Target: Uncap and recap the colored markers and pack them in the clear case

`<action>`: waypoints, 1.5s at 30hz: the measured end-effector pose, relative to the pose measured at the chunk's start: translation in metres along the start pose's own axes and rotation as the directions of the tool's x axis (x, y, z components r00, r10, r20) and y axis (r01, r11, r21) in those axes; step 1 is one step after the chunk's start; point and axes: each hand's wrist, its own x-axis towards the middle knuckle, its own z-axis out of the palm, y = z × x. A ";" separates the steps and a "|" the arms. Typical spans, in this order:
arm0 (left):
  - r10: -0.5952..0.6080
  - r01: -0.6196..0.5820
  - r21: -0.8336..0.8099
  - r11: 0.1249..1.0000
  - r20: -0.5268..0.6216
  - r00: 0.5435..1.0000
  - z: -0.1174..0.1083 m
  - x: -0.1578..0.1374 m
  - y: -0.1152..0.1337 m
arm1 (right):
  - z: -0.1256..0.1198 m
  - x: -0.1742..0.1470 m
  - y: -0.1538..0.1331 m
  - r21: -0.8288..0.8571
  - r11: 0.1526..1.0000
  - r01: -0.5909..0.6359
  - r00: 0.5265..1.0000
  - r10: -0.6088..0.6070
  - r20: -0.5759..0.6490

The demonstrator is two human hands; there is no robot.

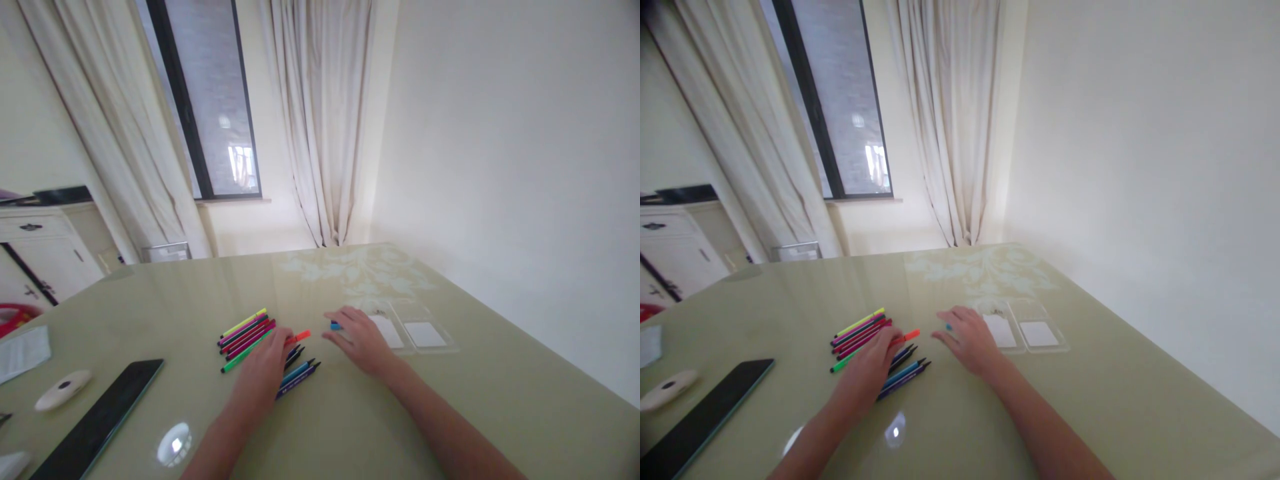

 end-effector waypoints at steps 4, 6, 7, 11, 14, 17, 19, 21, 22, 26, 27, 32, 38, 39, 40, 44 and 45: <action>0.193 -0.193 -0.010 0.981 -0.010 0.981 0.007 -0.007 0.023 | 0.009 -0.002 -0.028 0.026 0.964 0.264 0.963 -0.265 0.049; 0.236 -0.236 -0.007 0.972 -0.006 0.972 0.009 -0.009 0.023 | 0.013 -0.002 -0.030 0.010 0.954 0.301 0.952 -0.301 0.050; 0.236 -0.236 0.001 0.972 0.010 0.972 0.009 -0.008 0.021 | 0.014 -0.002 -0.027 0.015 0.950 0.311 0.950 -0.311 0.042; 0.032 -0.033 0.077 0.997 0.016 0.999 -0.004 -0.002 -0.001 | 0.007 0.000 0.013 0.089 0.967 0.238 0.966 -0.226 -0.127; -0.197 0.200 0.047 0.979 -0.060 0.979 -0.017 0.003 -0.021 | -0.001 0.000 0.046 0.117 0.992 0.047 0.975 -0.020 -0.223; -0.202 0.204 0.066 0.977 -0.038 0.979 -0.021 0.005 -0.029 | 0.002 0.000 0.053 0.118 0.990 -0.077 0.963 0.105 -0.249; -0.189 0.187 0.100 0.977 0.012 0.982 -0.018 0.004 -0.028 | 0.011 0.002 0.043 0.082 0.993 -0.087 0.970 0.103 -0.222; -0.189 0.184 0.091 0.979 0.057 0.980 -0.013 0.003 -0.025 | 0.022 0.008 0.027 0.031 0.997 -0.074 0.986 0.078 -0.149; -0.189 0.184 0.066 0.981 0.079 0.979 -0.010 0.003 -0.024 | 0.027 0.011 0.019 0.001 0.998 -0.070 0.992 0.070 -0.104; -0.170 0.179 -0.088 0.980 0.098 0.980 -0.006 0.006 -0.028 | 0.039 0.023 0.001 -0.163 0.984 -0.069 0.995 0.080 0.062; -0.175 0.182 -0.105 0.978 0.070 0.982 -0.007 0.007 -0.030 | 0.040 0.025 0.000 -0.195 0.978 -0.068 0.992 0.087 0.090; -0.261 0.270 0.066 0.960 -0.119 0.958 -0.017 0.007 -0.042 | 0.038 0.028 0.002 -0.204 0.976 -0.077 0.986 0.105 0.131; -0.236 0.249 0.260 0.933 -0.084 0.968 -0.013 0.001 -0.053 | 0.040 0.023 0.002 -0.170 0.980 -0.099 0.989 0.116 0.093; -0.223 0.237 0.266 0.934 -0.080 0.971 -0.012 0.002 -0.053 | 0.039 0.022 0.002 -0.161 0.982 -0.099 0.991 0.112 0.072; -0.202 0.216 0.269 0.939 -0.078 0.976 -0.011 0.002 -0.052 | 0.039 0.020 0.002 -0.150 0.984 -0.099 0.993 0.107 0.046; -0.086 0.105 0.221 0.970 -0.095 0.992 -0.010 0.005 -0.034 | 0.031 0.010 -0.002 -0.075 0.997 -0.031 0.998 0.027 -0.059; -0.063 0.078 0.192 0.978 -0.086 0.994 -0.009 0.004 -0.025 | 0.029 0.009 -0.006 -0.053 0.999 0.014 0.997 -0.018 -0.075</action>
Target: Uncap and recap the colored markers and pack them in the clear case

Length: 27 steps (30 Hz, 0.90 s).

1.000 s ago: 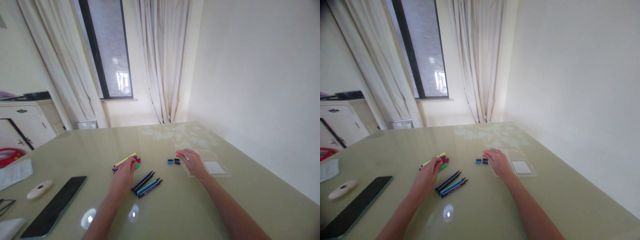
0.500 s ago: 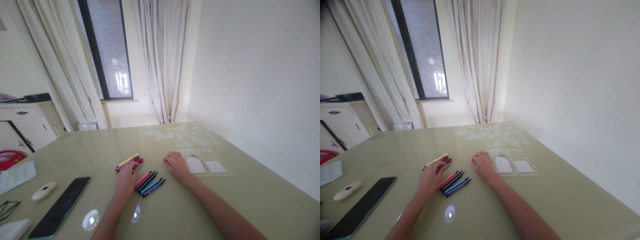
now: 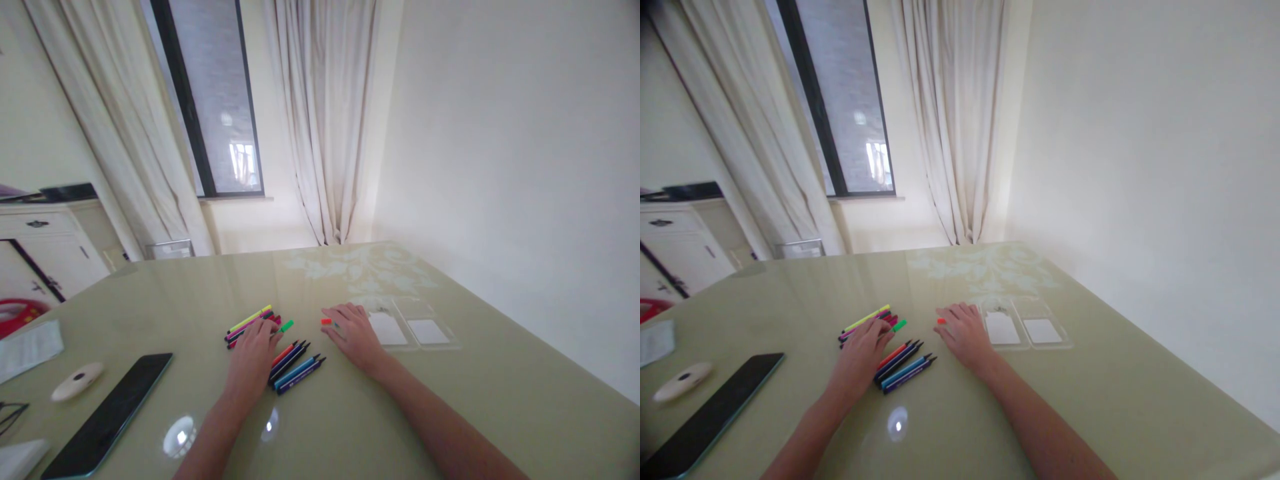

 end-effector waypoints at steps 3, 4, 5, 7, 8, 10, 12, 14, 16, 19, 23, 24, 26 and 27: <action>0.084 -0.078 -0.076 0.994 0.073 0.994 -0.002 -0.005 0.025 | -0.004 -0.002 -0.011 0.040 0.984 0.172 0.985 -0.171 -0.016; 0.109 -0.101 -0.079 0.992 0.099 0.989 -0.002 -0.007 0.032 | -0.004 -0.002 -0.014 0.033 0.974 0.223 0.975 -0.223 -0.011; 0.126 -0.118 -0.073 0.990 0.123 0.984 -0.003 -0.009 0.036 | -0.004 -0.002 -0.015 0.019 0.964 0.264 0.965 -0.263 -0.005; 0.143 -0.136 -0.051 0.989 0.167 0.976 -0.003 -0.011 0.042 | -0.003 -0.001 -0.016 -0.001 0.949 0.314 0.949 -0.314 0.017; 0.144 -0.139 -0.040 0.989 0.190 0.971 -0.002 -0.011 0.043 | -0.003 -0.001 -0.015 -0.003 0.946 0.323 0.946 -0.323 0.033; 0.133 -0.131 -0.023 0.991 0.233 0.963 0.000 -0.011 0.043 | -0.004 0.001 -0.013 0.013 0.948 0.318 0.945 -0.318 0.080; 0.121 -0.122 -0.013 0.992 0.264 0.957 0.002 -0.011 0.042 | -0.006 0.003 -0.011 0.034 0.956 0.293 0.945 -0.295 0.144; 0.099 -0.104 0.003 0.995 0.282 0.954 0.002 -0.009 0.038 | -0.010 0.004 -0.004 0.049 0.964 0.260 0.945 -0.264 0.190; 0.038 -0.049 0.036 0.998 0.265 0.964 -0.002 -0.007 0.030 | -0.014 0.004 0.009 0.053 0.980 0.194 0.962 -0.200 0.186; -0.145 0.139 0.045 0.989 0.156 0.977 -0.013 -0.002 0.011 | -0.021 0.002 0.042 0.012 0.999 -0.039 0.994 0.037 0.104; -0.194 0.194 0.005 0.981 0.070 0.978 -0.018 0.000 -0.006 | -0.028 -0.003 0.077 -0.052 0.960 -0.275 0.955 0.279 0.103; -0.175 0.175 0.006 0.985 0.074 0.982 -0.017 0.000 -0.008 | -0.029 -0.004 0.081 -0.063 0.953 -0.297 0.945 0.303 0.125; -0.144 0.144 0.008 0.990 0.083 0.986 -0.012 -0.002 -0.009 | -0.032 -0.004 0.085 -0.087 0.942 -0.325 0.930 0.335 0.155; -0.135 0.135 0.005 0.991 0.091 0.987 -0.010 -0.002 -0.010 | -0.034 -0.004 0.085 -0.099 0.937 -0.335 0.923 0.347 0.164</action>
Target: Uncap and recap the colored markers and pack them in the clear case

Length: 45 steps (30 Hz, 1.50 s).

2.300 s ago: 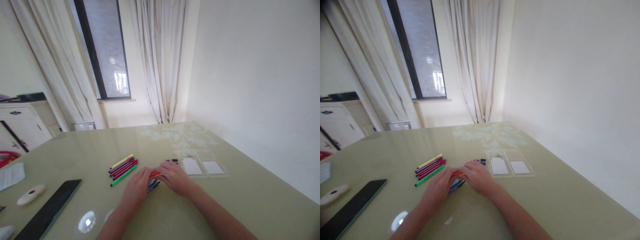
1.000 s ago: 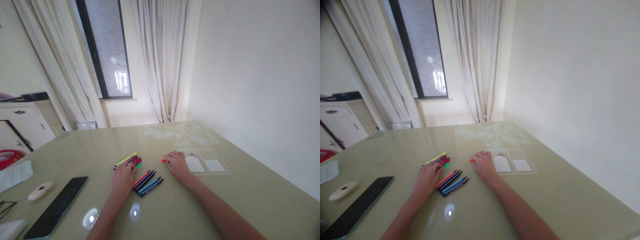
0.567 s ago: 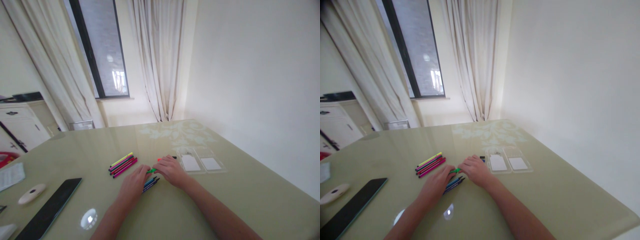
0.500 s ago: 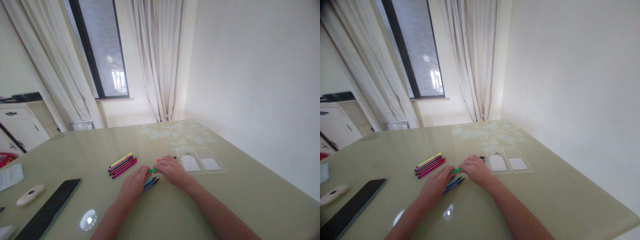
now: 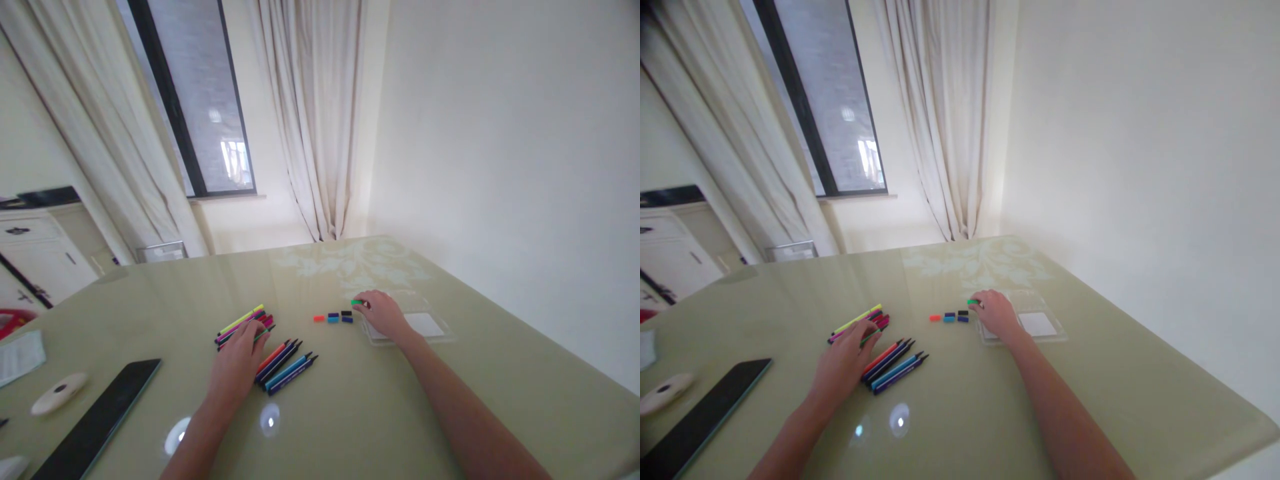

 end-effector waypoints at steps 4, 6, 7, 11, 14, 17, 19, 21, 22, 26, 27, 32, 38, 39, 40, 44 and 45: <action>0.015 -0.014 -0.028 1.000 0.040 0.999 0.007 0.000 -0.003 | -0.009 -0.002 0.003 -0.064 0.998 0.000 0.999 0.003 0.052; 0.016 -0.014 -0.045 0.999 0.048 0.999 0.009 0.000 -0.005 | -0.011 -0.002 0.003 -0.100 0.995 0.012 0.998 -0.006 0.054; 0.018 -0.015 -0.050 0.999 0.051 0.999 0.010 0.000 -0.005 | -0.011 -0.002 0.001 -0.109 0.994 0.012 0.999 -0.007 0.045; 0.044 -0.041 -0.047 0.998 0.061 0.997 0.013 0.001 -0.006 | -0.006 -0.003 -0.014 -0.025 0.999 0.041 0.999 -0.041 0.009; 0.043 -0.039 -0.053 0.998 0.066 0.997 0.013 0.001 -0.006 | -0.003 -0.003 -0.025 0.052 0.995 0.080 0.995 -0.083 0.063; 0.042 -0.038 -0.054 0.998 0.080 0.996 0.013 0.001 -0.006 | -0.005 -0.005 -0.027 0.061 0.995 0.073 0.990 -0.080 0.120; 0.046 -0.041 -0.050 0.998 0.084 0.995 0.012 0.001 -0.005 | -0.007 -0.006 -0.026 0.042 0.997 0.072 0.986 -0.077 0.145; 0.042 -0.037 -0.053 0.998 0.086 0.995 0.012 0.001 -0.005 | -0.007 -0.006 -0.025 0.022 0.996 0.084 0.984 -0.086 0.159; 0.038 -0.033 -0.058 0.998 0.087 0.996 0.012 0.001 -0.005 | -0.006 -0.006 -0.024 0.015 0.996 0.091 0.983 -0.092 0.161; 0.040 -0.034 -0.073 0.997 0.087 0.995 0.011 0.000 -0.004 | -0.003 -0.003 -0.024 -0.022 0.994 0.108 0.981 -0.103 0.165; 0.043 -0.036 -0.074 0.997 0.085 0.996 0.011 0.000 -0.004 | -0.002 -0.003 -0.024 -0.031 0.993 0.110 0.981 -0.103 0.163; 0.035 -0.031 -0.065 0.997 0.074 0.997 0.010 0.000 -0.003 | -0.003 -0.003 -0.025 -0.030 0.994 0.105 0.983 -0.099 0.156; 0.062 -0.057 -0.064 0.996 0.083 0.995 0.014 0.002 -0.008 | 0.003 -0.004 -0.026 -0.002 0.994 0.111 0.986 -0.110 0.125; 0.064 -0.059 -0.069 0.996 0.080 0.995 0.014 0.002 -0.008 | 0.004 -0.004 -0.026 0.003 0.993 0.114 0.986 -0.114 0.120; 0.067 -0.061 -0.073 0.995 0.077 0.995 0.015 0.002 -0.009 | 0.005 -0.003 -0.025 0.008 0.993 0.117 0.987 -0.118 0.114; 0.080 -0.074 -0.088 0.993 0.061 0.995 0.014 0.001 -0.009 | 0.000 -0.002 -0.019 0.031 0.994 0.106 0.991 -0.108 0.075; 0.081 -0.076 -0.094 0.993 0.058 0.995 0.014 0.001 -0.009 | -0.003 -0.001 -0.017 0.026 0.994 0.102 0.993 -0.104 0.063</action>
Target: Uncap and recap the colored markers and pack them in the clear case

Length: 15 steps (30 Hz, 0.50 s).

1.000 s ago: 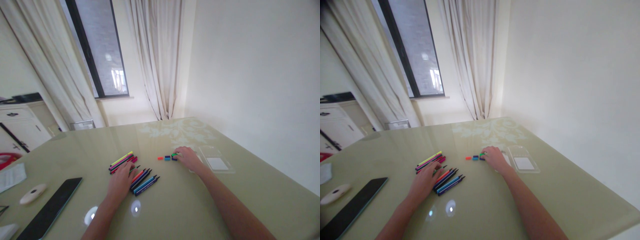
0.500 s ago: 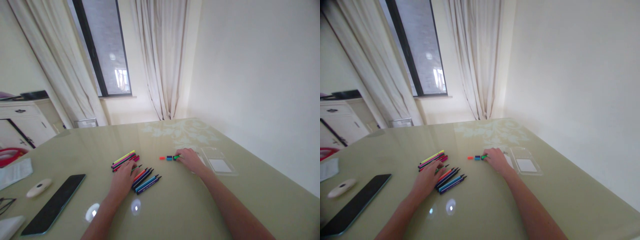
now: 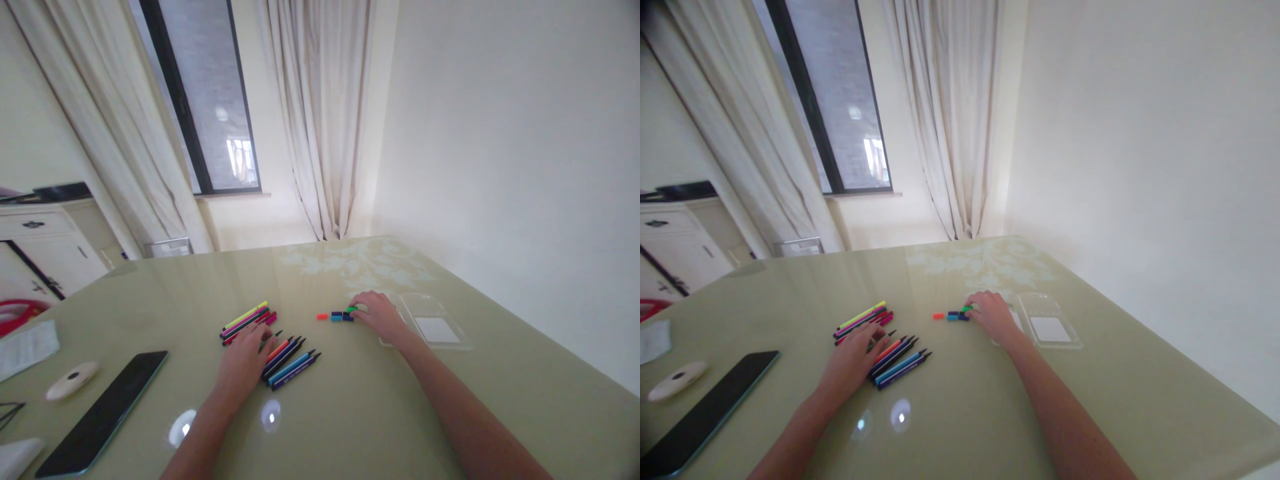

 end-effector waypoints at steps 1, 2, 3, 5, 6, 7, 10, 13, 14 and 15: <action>0.001 -0.001 -0.008 1.000 0.001 1.000 0.000 0.000 0.000 | -0.003 0.000 0.002 -0.012 1.000 -0.004 1.000 0.004 -0.011; 0.001 -0.001 -0.019 1.000 0.003 1.000 -0.001 0.000 0.000 | -0.006 -0.001 0.004 -0.030 1.000 -0.008 1.000 0.007 -0.018; 0.000 0.000 -0.031 1.000 0.008 1.000 -0.001 0.001 0.000 | -0.008 -0.001 0.005 -0.053 0.998 -0.013 1.000 0.012 -0.021; -0.001 0.003 -0.067 0.998 0.028 1.000 0.000 0.002 0.001 | -0.010 -0.003 0.005 -0.109 0.994 -0.028 1.000 0.027 -0.006; -0.001 0.005 -0.089 0.996 0.042 0.999 0.001 0.002 0.001 | -0.011 -0.003 0.005 -0.138 0.990 -0.035 0.999 0.037 0.010; 0.002 0.004 -0.113 0.994 0.058 0.998 0.001 0.003 0.001 | -0.010 -0.003 0.004 -0.167 0.985 -0.041 0.999 0.047 0.027; 0.010 0.002 -0.176 0.984 0.069 0.998 0.002 0.005 0.001 | -0.009 -0.004 0.002 -0.239 0.969 -0.059 0.994 0.080 0.079; -0.016 0.012 -0.157 0.988 -0.028 0.999 -0.001 0.007 -0.006 | -0.009 -0.004 0.001 -0.276 0.959 -0.072 0.989 0.104 0.104; -0.041 0.031 -0.117 0.993 -0.079 0.996 -0.003 0.008 -0.010 | -0.009 -0.004 0.001 -0.282 0.956 -0.075 0.988 0.109 0.107; -0.068 0.061 -0.064 0.996 -0.128 0.989 -0.005 0.008 -0.014 | -0.009 -0.004 0.001 -0.286 0.955 -0.078 0.988 0.113 0.109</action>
